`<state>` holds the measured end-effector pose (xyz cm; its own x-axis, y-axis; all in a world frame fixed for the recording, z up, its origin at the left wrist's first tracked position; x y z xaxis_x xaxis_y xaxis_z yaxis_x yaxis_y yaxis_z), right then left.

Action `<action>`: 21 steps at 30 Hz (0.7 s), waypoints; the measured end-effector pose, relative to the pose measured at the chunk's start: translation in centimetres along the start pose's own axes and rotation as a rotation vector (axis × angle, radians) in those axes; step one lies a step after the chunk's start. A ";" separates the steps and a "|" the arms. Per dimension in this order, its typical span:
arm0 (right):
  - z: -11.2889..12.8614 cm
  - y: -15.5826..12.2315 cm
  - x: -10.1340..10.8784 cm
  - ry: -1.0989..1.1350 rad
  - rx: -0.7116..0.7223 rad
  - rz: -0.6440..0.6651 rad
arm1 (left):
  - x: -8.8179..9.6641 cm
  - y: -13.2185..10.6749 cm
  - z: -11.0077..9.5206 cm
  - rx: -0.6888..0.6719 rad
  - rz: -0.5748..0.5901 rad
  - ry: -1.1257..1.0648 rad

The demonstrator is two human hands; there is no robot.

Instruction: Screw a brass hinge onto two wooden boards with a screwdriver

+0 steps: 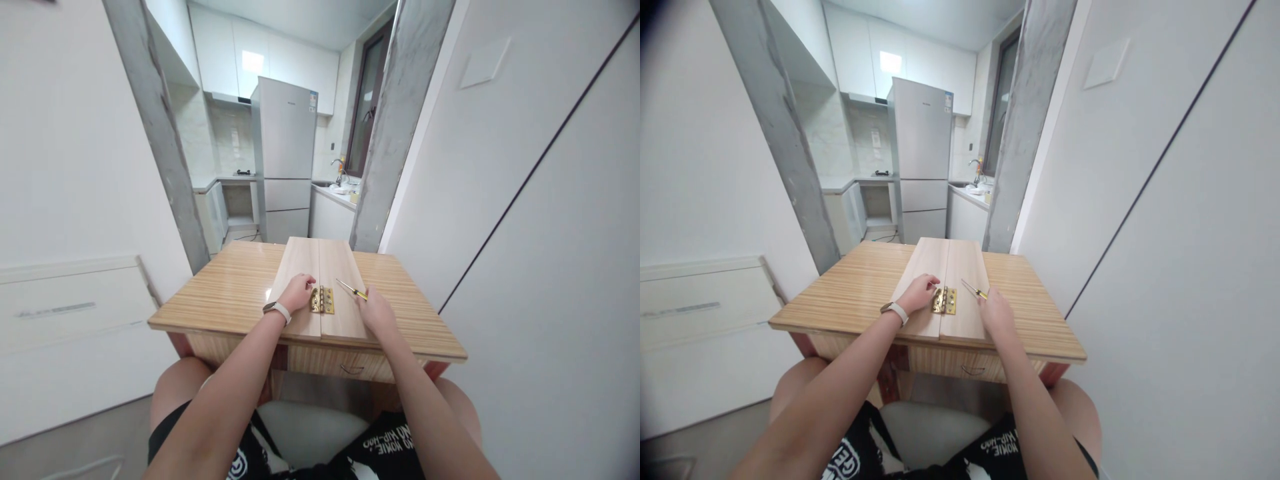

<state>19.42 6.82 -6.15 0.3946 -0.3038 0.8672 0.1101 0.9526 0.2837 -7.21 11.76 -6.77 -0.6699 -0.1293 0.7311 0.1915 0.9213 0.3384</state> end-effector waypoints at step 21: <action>14.5 5.3 3.6 1.457 0.195 -0.095 | -0.3 -0.6 1.3 0.037 -0.064 -0.099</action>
<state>8.14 10.52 4.38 0.9558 0.0332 -0.2922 0.1120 0.8775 0.4662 -8.05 11.75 -7.99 -0.7475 -0.1531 0.6464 0.1206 0.9256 0.3587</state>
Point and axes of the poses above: each hand's wrist, its own y-axis towards the middle knuckle, its own x-axis out of the back of the hand, z = x × y, the point moved 7 cm from there along y, towards the middle knuckle, and after that the axes turned 4 degrees about y, right-handed, at the moved point
